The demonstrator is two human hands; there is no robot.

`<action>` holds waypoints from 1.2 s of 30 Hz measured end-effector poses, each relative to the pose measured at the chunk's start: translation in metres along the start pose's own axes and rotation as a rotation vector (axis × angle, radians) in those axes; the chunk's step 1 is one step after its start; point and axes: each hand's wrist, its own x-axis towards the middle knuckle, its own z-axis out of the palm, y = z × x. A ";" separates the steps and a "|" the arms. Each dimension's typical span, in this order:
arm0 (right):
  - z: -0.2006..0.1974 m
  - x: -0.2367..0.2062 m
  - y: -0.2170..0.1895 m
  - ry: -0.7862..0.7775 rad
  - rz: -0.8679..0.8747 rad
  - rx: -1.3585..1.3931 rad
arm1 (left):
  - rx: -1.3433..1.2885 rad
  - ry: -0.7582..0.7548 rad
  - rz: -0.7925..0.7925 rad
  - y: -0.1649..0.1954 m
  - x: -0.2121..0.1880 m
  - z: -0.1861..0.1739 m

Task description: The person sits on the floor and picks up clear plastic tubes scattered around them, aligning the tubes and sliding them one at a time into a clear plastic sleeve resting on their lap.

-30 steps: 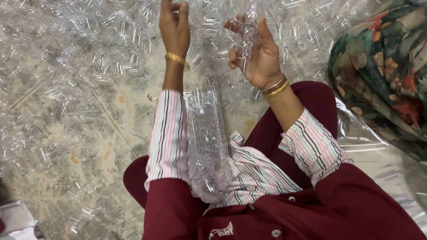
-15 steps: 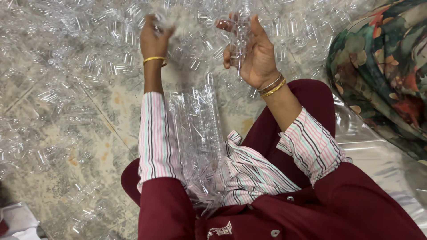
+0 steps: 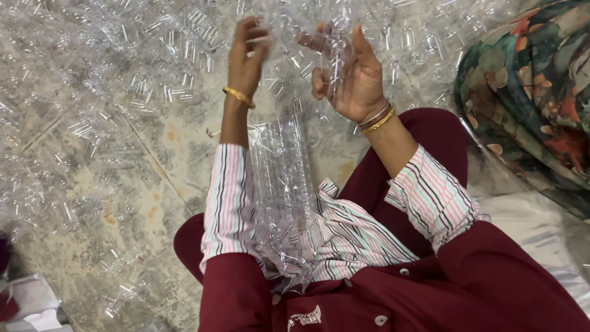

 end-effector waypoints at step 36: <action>0.015 -0.009 -0.003 0.143 -0.008 -0.362 | 1.149 0.507 0.857 0.086 -0.067 -0.036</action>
